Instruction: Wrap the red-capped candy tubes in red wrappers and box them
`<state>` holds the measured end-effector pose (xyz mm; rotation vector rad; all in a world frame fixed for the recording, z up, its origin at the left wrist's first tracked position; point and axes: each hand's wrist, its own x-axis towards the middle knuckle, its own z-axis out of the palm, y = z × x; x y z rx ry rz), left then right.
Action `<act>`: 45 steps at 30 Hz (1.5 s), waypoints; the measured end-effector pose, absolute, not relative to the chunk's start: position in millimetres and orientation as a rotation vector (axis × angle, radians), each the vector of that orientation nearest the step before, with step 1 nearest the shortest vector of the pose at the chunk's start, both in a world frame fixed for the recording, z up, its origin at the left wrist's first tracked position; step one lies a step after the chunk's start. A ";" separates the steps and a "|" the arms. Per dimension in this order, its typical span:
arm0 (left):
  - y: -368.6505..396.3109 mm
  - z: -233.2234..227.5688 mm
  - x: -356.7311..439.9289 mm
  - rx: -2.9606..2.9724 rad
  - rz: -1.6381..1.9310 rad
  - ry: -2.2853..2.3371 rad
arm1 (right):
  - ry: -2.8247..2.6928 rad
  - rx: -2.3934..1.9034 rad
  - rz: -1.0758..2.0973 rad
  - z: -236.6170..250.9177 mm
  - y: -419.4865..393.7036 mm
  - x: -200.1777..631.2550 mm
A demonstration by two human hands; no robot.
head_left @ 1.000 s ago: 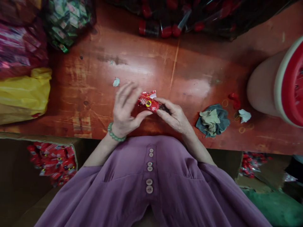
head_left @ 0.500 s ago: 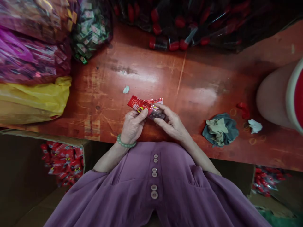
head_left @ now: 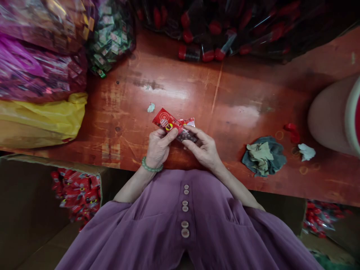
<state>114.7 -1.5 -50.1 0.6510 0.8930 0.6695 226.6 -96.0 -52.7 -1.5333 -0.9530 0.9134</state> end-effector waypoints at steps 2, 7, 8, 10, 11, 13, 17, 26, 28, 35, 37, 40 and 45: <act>-1.2 -50.0 113.7 0.616 0.678 0.866 | -1.066 -1.573 0.787 -52.2 -95.0 228.3; -1.8 -51.6 113.1 0.625 0.692 0.854 | -1.218 -1.575 0.652 -52.6 -93.0 228.8; -1.3 -52.1 113.3 0.653 0.697 0.863 | -1.198 -1.566 0.664 -53.2 -93.0 227.6; 0.1 -53.0 114.0 0.702 0.693 0.879 | -1.102 -1.545 0.759 -54.6 -93.4 224.6; 0.8 -53.3 114.4 0.714 0.685 0.884 | -1.041 -1.536 0.828 -55.1 -93.5 223.1; 1.8 -53.8 114.9 0.710 0.678 0.886 | -0.948 -1.529 0.933 -55.8 -93.5 221.2; 2.2 -55.1 114.9 0.653 0.742 0.853 | -1.002 -1.548 0.865 -57.1 -91.5 221.5; 3.9 -53.8 111.3 0.642 0.633 0.797 | -1.116 -1.574 0.797 -55.7 -89.5 223.9; 4.3 -52.9 111.4 0.669 0.603 0.776 | -0.982 -1.522 0.959 -55.8 -89.4 223.8; 0.2 -54.4 111.4 0.686 0.557 0.808 | -0.828 -1.510 0.996 -64.5 -85.3 218.3; -1.6 -55.6 109.0 0.661 0.604 0.802 | -0.788 -1.472 1.044 -65.1 -83.6 217.8; -2.0 -56.6 105.1 0.659 0.701 0.799 | -0.743 -1.412 1.099 -63.9 -83.0 219.6; -2.0 -54.9 103.9 0.666 0.702 0.835 | -0.772 -1.365 1.135 -63.1 -89.9 223.8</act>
